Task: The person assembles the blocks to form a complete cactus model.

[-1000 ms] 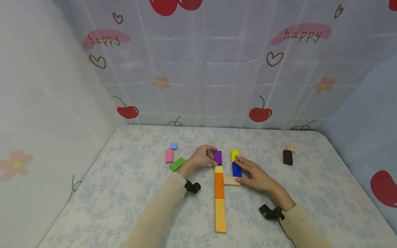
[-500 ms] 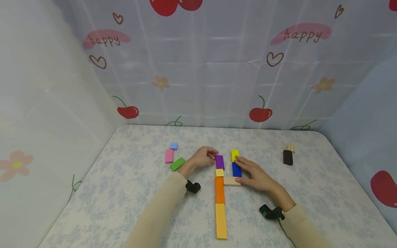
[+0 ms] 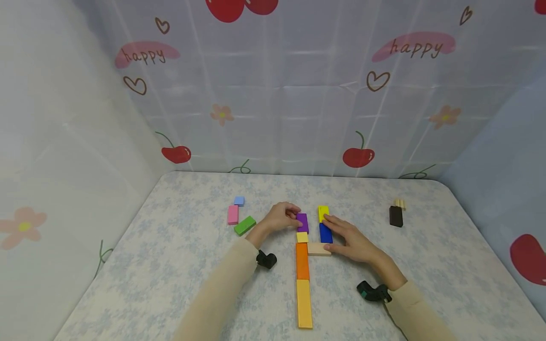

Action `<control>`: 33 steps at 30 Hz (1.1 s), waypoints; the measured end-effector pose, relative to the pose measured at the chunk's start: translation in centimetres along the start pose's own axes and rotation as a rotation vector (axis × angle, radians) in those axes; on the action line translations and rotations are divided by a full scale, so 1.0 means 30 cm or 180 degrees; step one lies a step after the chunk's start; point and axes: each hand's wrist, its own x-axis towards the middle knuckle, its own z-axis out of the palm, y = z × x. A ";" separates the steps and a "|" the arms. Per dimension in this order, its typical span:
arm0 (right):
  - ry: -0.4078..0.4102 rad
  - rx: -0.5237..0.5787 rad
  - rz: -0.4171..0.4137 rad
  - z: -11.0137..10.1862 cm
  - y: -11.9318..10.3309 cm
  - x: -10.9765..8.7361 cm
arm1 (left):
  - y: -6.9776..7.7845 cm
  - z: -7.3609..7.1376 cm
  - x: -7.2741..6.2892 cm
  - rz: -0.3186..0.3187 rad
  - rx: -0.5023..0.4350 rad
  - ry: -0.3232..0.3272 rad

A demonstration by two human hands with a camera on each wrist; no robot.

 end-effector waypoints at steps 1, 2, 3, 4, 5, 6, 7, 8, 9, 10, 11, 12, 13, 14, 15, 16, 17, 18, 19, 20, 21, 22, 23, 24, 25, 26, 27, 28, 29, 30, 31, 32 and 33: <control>-0.0003 -0.0002 0.0000 0.000 0.000 0.000 | 0.000 0.001 0.000 -0.0002 0.0011 0.0009; -0.0003 -0.0001 -0.0002 0.000 0.000 0.000 | 0.000 0.002 -0.001 -0.0002 0.0019 0.0014; -0.0007 -0.0003 -0.0002 0.001 0.001 0.000 | 0.000 0.003 -0.001 -0.0005 0.0028 0.0020; -0.0009 -0.0003 -0.0001 0.001 0.001 0.000 | 0.000 0.004 -0.001 -0.0004 0.0045 0.0027; -0.0009 -0.0005 -0.0004 0.001 0.001 0.000 | -0.001 0.005 0.000 -0.0002 0.0058 0.0033; -0.0008 -0.0007 -0.0007 0.001 0.002 0.000 | -0.002 0.006 0.001 0.0001 0.0070 0.0037; -0.0006 -0.0005 -0.0011 0.001 0.002 0.000 | -0.002 0.007 0.001 0.0000 0.0077 0.0041; -0.0002 -0.0004 -0.0014 0.001 0.002 -0.001 | -0.003 0.008 0.002 0.0002 0.0084 0.0047; 0.0001 -0.0003 -0.0018 0.001 0.003 -0.001 | -0.003 0.009 0.003 0.0005 0.0095 0.0052; 0.0001 -0.0006 -0.0020 0.001 0.003 -0.001 | -0.003 0.009 0.003 0.0010 0.0102 0.0055; 0.0001 -0.0008 -0.0021 0.001 0.003 -0.001 | -0.002 0.010 0.003 0.0015 0.0114 0.0055; 0.0002 -0.0003 -0.0020 0.000 0.004 -0.001 | -0.001 0.010 0.002 0.0019 0.0125 0.0055; 0.0002 0.0003 -0.0017 0.000 0.004 -0.001 | 0.001 0.010 0.001 0.0022 0.0131 0.0052; 0.0001 0.0008 -0.0014 0.000 0.004 -0.001 | 0.002 0.009 0.001 0.0024 0.0147 0.0050; 0.0002 0.0007 -0.0015 0.000 0.004 -0.001 | 0.003 0.009 0.001 0.0026 0.0167 0.0048; 0.0003 0.0010 -0.0018 0.000 0.005 -0.001 | 0.004 0.009 0.001 0.0027 0.0183 0.0045; 0.0006 0.0017 -0.0018 0.000 0.006 -0.001 | 0.005 0.008 0.001 0.0023 0.0196 0.0042; 0.0010 0.0029 -0.0021 0.000 0.006 -0.001 | 0.004 0.008 0.002 0.0018 0.0203 0.0037; 0.0013 0.0018 -0.0031 0.001 0.007 -0.002 | 0.004 0.007 0.002 0.0015 0.0210 0.0030; 0.0017 0.0026 -0.0038 0.001 0.008 -0.003 | 0.004 0.006 0.003 0.0011 0.0220 0.0024; 0.0025 0.0028 -0.0053 0.001 0.009 -0.003 | 0.004 0.006 0.004 0.0005 0.0218 0.0015; 0.0030 0.0042 -0.0057 0.002 0.009 -0.003 | 0.003 0.004 0.004 0.0001 0.0213 0.0006; 0.0036 0.0044 -0.0069 0.002 0.010 -0.004 | 0.002 0.002 0.004 0.0000 0.0204 -0.0007; 0.0043 0.0043 -0.0083 0.003 0.011 -0.004 | 0.002 0.001 0.002 0.0004 0.0193 -0.0017; 0.0044 0.0039 -0.0086 0.003 0.011 -0.004 | 0.002 -0.001 0.002 0.0013 0.0188 -0.0027; 0.0048 0.0054 -0.0084 0.003 0.011 -0.004 | 0.001 -0.003 0.001 0.0020 0.0180 -0.0039; 0.0049 0.0048 -0.0085 0.003 0.012 -0.003 | 0.002 -0.005 -0.002 0.0053 0.0200 -0.0042; 0.0047 0.0042 -0.0082 0.004 0.014 -0.003 | 0.003 -0.006 -0.004 0.0063 0.0193 -0.0048; 0.0043 0.0027 -0.0080 0.004 0.014 -0.003 | 0.005 -0.007 -0.006 0.0064 0.0182 -0.0054; 0.0037 0.0025 -0.0067 0.004 0.015 -0.003 | 0.006 -0.008 -0.008 0.0065 0.0177 -0.0052; 0.0030 0.0032 -0.0051 0.004 0.015 -0.003 | 0.007 -0.008 -0.008 0.0056 0.0183 -0.0051; 0.0028 0.0033 -0.0047 0.004 0.014 -0.003 | 0.008 -0.009 -0.008 0.0044 0.0175 -0.0048; 0.0025 0.0031 -0.0042 0.004 0.014 -0.002 | 0.008 -0.008 -0.009 0.0028 0.0173 -0.0041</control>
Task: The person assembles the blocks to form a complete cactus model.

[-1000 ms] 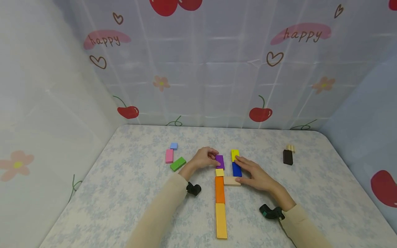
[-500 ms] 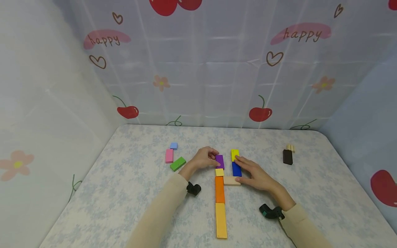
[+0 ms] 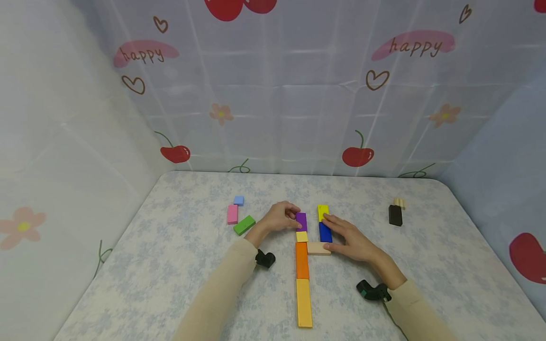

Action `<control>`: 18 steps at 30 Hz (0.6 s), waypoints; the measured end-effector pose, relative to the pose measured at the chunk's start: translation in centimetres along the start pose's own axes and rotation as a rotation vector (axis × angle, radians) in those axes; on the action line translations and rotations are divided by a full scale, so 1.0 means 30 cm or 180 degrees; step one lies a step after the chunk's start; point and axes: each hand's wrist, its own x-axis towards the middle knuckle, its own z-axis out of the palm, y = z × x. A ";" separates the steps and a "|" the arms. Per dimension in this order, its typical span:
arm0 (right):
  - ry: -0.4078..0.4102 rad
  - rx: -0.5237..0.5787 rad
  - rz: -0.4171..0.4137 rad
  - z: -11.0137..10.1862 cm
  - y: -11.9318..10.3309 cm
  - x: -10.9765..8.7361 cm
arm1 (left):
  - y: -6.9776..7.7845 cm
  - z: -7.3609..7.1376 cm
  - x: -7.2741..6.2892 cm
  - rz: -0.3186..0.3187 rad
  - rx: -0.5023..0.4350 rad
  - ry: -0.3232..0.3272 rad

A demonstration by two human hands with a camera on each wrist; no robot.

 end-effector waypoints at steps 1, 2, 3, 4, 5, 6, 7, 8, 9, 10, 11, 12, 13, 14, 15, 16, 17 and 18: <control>-0.0002 -0.0001 0.0004 0.000 0.000 0.001 | -0.001 0.001 0.001 -0.0040 -0.0028 0.0000; -0.0006 0.0005 0.0014 -0.001 -0.002 0.001 | -0.002 0.002 0.002 -0.0052 -0.0026 0.0004; -0.0010 0.0008 0.0017 -0.002 -0.003 0.002 | -0.003 0.002 0.003 -0.0056 -0.0025 0.0011; -0.0011 -0.0001 0.0013 -0.002 -0.003 0.002 | -0.005 0.003 0.004 -0.0061 -0.0036 0.0015; -0.0015 0.0001 0.0016 -0.003 -0.004 0.002 | -0.007 0.004 0.005 -0.0065 -0.0053 0.0018; -0.0026 0.0004 0.0025 -0.003 -0.005 0.002 | -0.008 0.005 0.004 -0.0065 -0.0056 0.0022; -0.0033 0.0010 0.0034 -0.003 -0.006 0.003 | -0.010 0.006 0.005 -0.0064 -0.0063 0.0029; -0.0042 0.0011 0.0040 -0.004 -0.007 0.003 | -0.011 0.006 0.004 -0.0062 -0.0080 0.0037; -0.0048 0.0016 0.0045 -0.004 -0.008 0.003 | -0.013 0.007 0.003 -0.0050 -0.0092 0.0051; -0.0046 0.0021 0.0047 -0.004 -0.008 0.002 | -0.014 0.007 0.002 -0.0042 -0.0106 0.0066; -0.0046 0.0035 0.0051 -0.003 -0.008 0.003 | -0.015 0.006 -0.001 -0.0025 -0.0117 0.0083; -0.0045 0.0029 0.0049 -0.003 -0.007 0.003 | -0.017 0.005 -0.003 0.0000 -0.0127 0.0108; -0.0039 0.0022 0.0047 -0.002 -0.007 0.003 | -0.018 0.005 -0.005 0.0017 -0.0142 0.0138; -0.0036 0.0012 0.0046 -0.001 -0.006 0.003 | -0.019 0.003 -0.009 0.0051 -0.0161 0.0170; -0.0030 0.0006 0.0046 0.000 -0.005 0.004 | -0.020 0.002 -0.014 0.0085 -0.0169 0.0197; -0.0024 -0.0006 0.0047 0.001 -0.004 0.004 | -0.021 0.000 -0.019 0.0117 -0.0179 0.0218; -0.0026 -0.0014 0.0056 0.003 -0.003 0.004 | -0.021 -0.004 -0.026 0.0168 -0.0190 0.0236; -0.0029 -0.0026 0.0065 0.003 -0.002 0.005 | -0.022 -0.007 -0.033 0.0220 -0.0185 0.0252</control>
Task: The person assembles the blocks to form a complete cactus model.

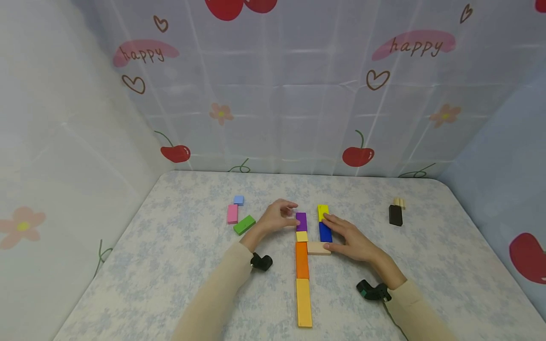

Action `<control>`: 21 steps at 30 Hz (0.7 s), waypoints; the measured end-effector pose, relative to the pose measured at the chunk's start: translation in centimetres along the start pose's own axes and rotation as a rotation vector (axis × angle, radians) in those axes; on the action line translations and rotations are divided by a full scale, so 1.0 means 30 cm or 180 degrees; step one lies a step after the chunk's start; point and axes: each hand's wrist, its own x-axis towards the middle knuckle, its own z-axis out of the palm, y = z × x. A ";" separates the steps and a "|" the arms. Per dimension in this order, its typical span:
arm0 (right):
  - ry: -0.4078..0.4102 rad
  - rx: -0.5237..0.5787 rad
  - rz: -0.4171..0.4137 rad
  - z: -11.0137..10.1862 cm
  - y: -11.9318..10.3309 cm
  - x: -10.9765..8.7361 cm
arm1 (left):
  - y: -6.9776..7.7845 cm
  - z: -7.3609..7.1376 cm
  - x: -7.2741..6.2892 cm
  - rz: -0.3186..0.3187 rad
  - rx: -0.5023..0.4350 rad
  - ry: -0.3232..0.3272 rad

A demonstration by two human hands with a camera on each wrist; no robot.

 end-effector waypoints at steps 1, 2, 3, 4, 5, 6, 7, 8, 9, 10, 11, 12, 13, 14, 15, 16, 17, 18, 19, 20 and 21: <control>-0.0001 -0.0009 0.0007 0.001 0.001 -0.001 | 0.003 -0.004 -0.008 0.0053 -0.0001 0.0005; -0.0004 -0.0015 0.0009 0.001 0.001 -0.001 | 0.006 -0.009 -0.017 0.0112 0.0000 0.0002; -0.0008 -0.0022 0.0012 0.001 0.002 -0.002 | 0.009 -0.013 -0.025 0.0161 0.0000 -0.0010; -0.0012 -0.0025 0.0015 0.000 0.002 -0.002 | 0.011 -0.017 -0.032 0.0215 0.0005 -0.0026; -0.0016 -0.0017 0.0020 0.000 0.001 -0.002 | 0.016 -0.020 -0.040 0.0252 0.0011 -0.0052; -0.0018 -0.0010 0.0025 -0.002 0.000 -0.003 | 0.021 -0.022 -0.047 0.0284 0.0035 -0.0085; -0.0019 -0.0005 0.0028 -0.003 0.000 -0.003 | 0.026 -0.022 -0.054 0.0316 0.0073 -0.0124; -0.0020 -0.0002 0.0034 -0.005 -0.001 -0.004 | 0.031 -0.022 -0.061 0.0351 0.0131 -0.0165; -0.0020 -0.0001 0.0037 -0.006 -0.002 -0.004 | 0.037 -0.021 -0.070 0.0403 0.0187 -0.0207; -0.0019 0.0005 0.0037 -0.007 -0.003 -0.004 | 0.043 -0.019 -0.079 0.0443 0.0260 -0.0252; -0.0020 -0.0001 0.0040 -0.008 -0.005 -0.004 | 0.050 -0.016 -0.090 0.0479 0.0345 -0.0302; -0.0020 -0.0016 0.0037 -0.009 -0.005 -0.005 | 0.054 -0.013 -0.101 0.0523 0.0425 -0.0345; -0.0020 -0.0020 0.0027 -0.009 -0.006 -0.005 | 0.058 -0.009 -0.112 0.0554 0.0494 -0.0386; -0.0020 -0.0016 0.0019 -0.010 -0.007 -0.004 | 0.062 -0.005 -0.124 0.0576 0.0556 -0.0428; -0.0021 -0.0015 0.0008 -0.011 -0.008 -0.004 | 0.064 -0.002 -0.136 0.0581 0.0611 -0.0477; -0.0020 -0.0014 0.0004 -0.011 -0.009 -0.004 | 0.064 0.003 -0.149 0.0567 0.0672 -0.0533; -0.0020 -0.0015 0.0000 -0.012 -0.011 -0.004 | 0.065 0.007 -0.160 0.0561 0.0727 -0.0591; -0.0017 -0.0008 -0.0005 -0.012 -0.011 -0.004 | 0.065 0.010 -0.172 0.0559 0.0774 -0.0645; -0.0020 0.0003 -0.0006 -0.013 -0.012 -0.004 | 0.064 0.013 -0.182 0.0563 0.0839 -0.0697; -0.0020 0.0004 -0.0007 -0.013 -0.013 -0.003 | 0.062 0.015 -0.191 0.0573 0.0915 -0.0750; -0.0020 0.0000 -0.0006 -0.014 -0.013 -0.003 | 0.060 0.018 -0.199 0.0587 0.0980 -0.0803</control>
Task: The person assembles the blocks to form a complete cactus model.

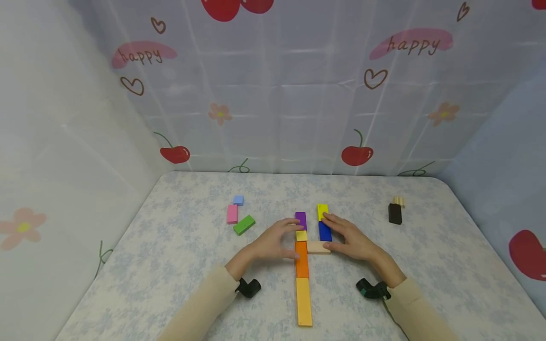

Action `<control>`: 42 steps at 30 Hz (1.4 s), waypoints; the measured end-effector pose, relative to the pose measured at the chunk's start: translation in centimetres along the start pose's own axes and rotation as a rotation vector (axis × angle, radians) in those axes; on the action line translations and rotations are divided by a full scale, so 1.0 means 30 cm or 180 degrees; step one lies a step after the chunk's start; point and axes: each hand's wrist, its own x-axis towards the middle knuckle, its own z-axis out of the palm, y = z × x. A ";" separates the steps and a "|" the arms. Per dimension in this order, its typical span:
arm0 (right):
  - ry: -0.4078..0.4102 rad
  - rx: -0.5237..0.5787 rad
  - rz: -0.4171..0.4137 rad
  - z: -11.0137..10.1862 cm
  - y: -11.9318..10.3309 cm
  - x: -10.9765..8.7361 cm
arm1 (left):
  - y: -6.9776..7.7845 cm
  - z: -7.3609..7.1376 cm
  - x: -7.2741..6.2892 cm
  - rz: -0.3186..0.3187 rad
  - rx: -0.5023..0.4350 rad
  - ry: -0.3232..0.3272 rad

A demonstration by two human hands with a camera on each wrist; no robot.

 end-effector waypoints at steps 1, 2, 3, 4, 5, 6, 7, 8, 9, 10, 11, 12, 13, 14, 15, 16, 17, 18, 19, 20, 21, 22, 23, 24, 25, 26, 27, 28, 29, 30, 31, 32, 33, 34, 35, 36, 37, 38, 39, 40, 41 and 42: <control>0.0003 -0.0002 -0.0002 -0.001 0.001 0.000 | -0.001 0.005 -0.005 0.0031 0.0080 -0.0041; 0.0006 0.0004 -0.0010 -0.001 0.001 0.001 | -0.003 0.009 -0.008 0.0064 0.0166 -0.0071; 0.0012 0.0000 -0.0017 -0.001 0.003 0.001 | -0.004 0.013 -0.012 0.0103 0.0255 -0.0087; 0.0015 0.0000 -0.0026 -0.001 0.004 0.002 | -0.008 0.018 -0.013 0.0138 0.0344 -0.0096; 0.0020 -0.0007 -0.0035 -0.001 0.005 0.002 | -0.010 0.021 -0.014 0.0174 0.0420 -0.0100; 0.0020 -0.0009 -0.0043 -0.001 0.005 0.003 | -0.012 0.024 -0.016 0.0197 0.0486 -0.0101; 0.0019 -0.0002 -0.0049 0.000 0.006 0.003 | -0.012 0.025 -0.017 0.0225 0.0541 -0.0092; 0.0017 0.0001 -0.0056 0.000 0.007 0.003 | -0.012 0.026 -0.018 0.0242 0.0563 -0.0091; 0.0013 0.0002 -0.0061 0.001 0.008 0.002 | -0.013 0.027 -0.020 0.0257 0.0582 -0.0092; 0.0008 0.0007 -0.0066 0.001 0.008 0.002 | -0.013 0.028 -0.020 0.0265 0.0600 -0.0094; 0.0005 0.0011 -0.0068 0.002 0.008 0.001 | -0.014 0.029 -0.021 0.0276 0.0619 -0.0089; 0.0006 0.0021 -0.0071 0.002 0.009 0.000 | -0.014 0.030 -0.021 0.0283 0.0634 -0.0088; 0.0012 0.0018 -0.0074 0.002 0.009 0.000 | -0.014 0.031 -0.022 0.0306 0.0659 -0.0074; 0.0016 0.0015 -0.0077 0.003 0.009 0.000 | -0.016 0.032 -0.022 0.0309 0.0675 -0.0076; 0.0022 0.0012 -0.0079 0.003 0.009 0.000 | -0.018 0.034 -0.022 0.0323 0.0695 -0.0074; 0.0029 0.0009 -0.0079 0.003 0.009 0.000 | -0.019 0.035 -0.022 0.0338 0.0713 -0.0069; 0.0033 0.0004 -0.0077 0.004 0.009 0.000 | -0.020 0.036 -0.022 0.0348 0.0715 -0.0068; 0.0037 0.0002 -0.0075 0.004 0.009 0.001 | -0.020 0.037 -0.022 0.0353 0.0705 -0.0076; 0.0038 -0.0004 -0.0073 0.004 0.009 0.001 | -0.022 0.038 -0.022 0.0359 0.0698 -0.0078; 0.0036 0.0001 -0.0068 0.004 0.009 0.001 | -0.023 0.039 -0.022 0.0352 0.0679 -0.0087; 0.0037 -0.0005 -0.0066 0.005 0.009 0.001 | -0.025 0.040 -0.022 0.0352 0.0670 -0.0087; 0.0036 -0.0004 -0.0061 0.005 0.009 0.001 | -0.027 0.041 -0.021 0.0347 0.0674 -0.0083; 0.0034 -0.0005 -0.0058 0.006 0.009 0.001 | -0.029 0.043 -0.021 0.0339 0.0676 -0.0079; 0.0033 -0.0002 -0.0058 0.006 0.009 0.001 | -0.031 0.044 -0.020 0.0333 0.0682 -0.0074; 0.0032 -0.0002 -0.0056 0.006 0.009 0.001 | -0.034 0.046 -0.020 0.0332 0.0687 -0.0064; 0.0030 -0.0001 -0.0057 0.007 0.009 0.001 | -0.036 0.048 -0.019 0.0328 0.0686 -0.0053; 0.0030 -0.0001 -0.0053 0.007 0.008 0.000 | -0.039 0.050 -0.018 0.0327 0.0689 -0.0046; 0.0027 0.0004 -0.0050 0.007 0.007 0.000 | -0.042 0.053 -0.018 0.0327 0.0687 -0.0035; 0.0026 0.0003 -0.0049 0.006 0.007 0.000 | -0.045 0.055 -0.017 0.0328 0.0677 -0.0026; 0.0025 0.0003 -0.0048 0.006 0.006 0.000 | -0.047 0.057 -0.016 0.0331 0.0666 -0.0014; 0.0022 0.0005 -0.0045 0.006 0.005 0.000 | -0.050 0.059 -0.015 0.0331 0.0651 -0.0004; 0.0020 0.0008 -0.0043 0.005 0.005 0.000 | -0.053 0.061 -0.015 0.0328 0.0635 0.0004; 0.0017 0.0010 -0.0039 0.005 0.005 0.000 | -0.055 0.063 -0.015 0.0328 0.0617 0.0013; 0.0014 0.0010 -0.0040 0.005 0.004 0.000 | -0.056 0.064 -0.015 0.0327 0.0599 0.0022; 0.0010 0.0016 -0.0040 0.005 0.004 0.000 | -0.058 0.065 -0.015 0.0326 0.0582 0.0027; 0.0007 0.0020 -0.0039 0.004 0.003 0.000 | -0.059 0.066 -0.015 0.0328 0.0559 0.0032; 0.0005 0.0025 -0.0038 0.004 0.002 0.000 | -0.059 0.066 -0.016 0.0329 0.0531 0.0031; 0.0003 0.0025 -0.0039 0.004 0.001 0.000 | -0.060 0.067 -0.016 0.0330 0.0511 0.0033; 0.0004 0.0017 -0.0036 0.004 0.001 0.000 | -0.059 0.066 -0.017 0.0331 0.0493 0.0032; 0.0008 0.0014 -0.0039 0.003 0.002 0.000 | -0.058 0.065 -0.017 0.0328 0.0480 0.0029; 0.0012 0.0017 -0.0039 0.003 0.001 0.000 | -0.057 0.064 -0.017 0.0327 0.0468 0.0028; 0.0015 0.0014 -0.0037 0.003 0.001 0.000 | -0.055 0.063 -0.017 0.0328 0.0455 0.0031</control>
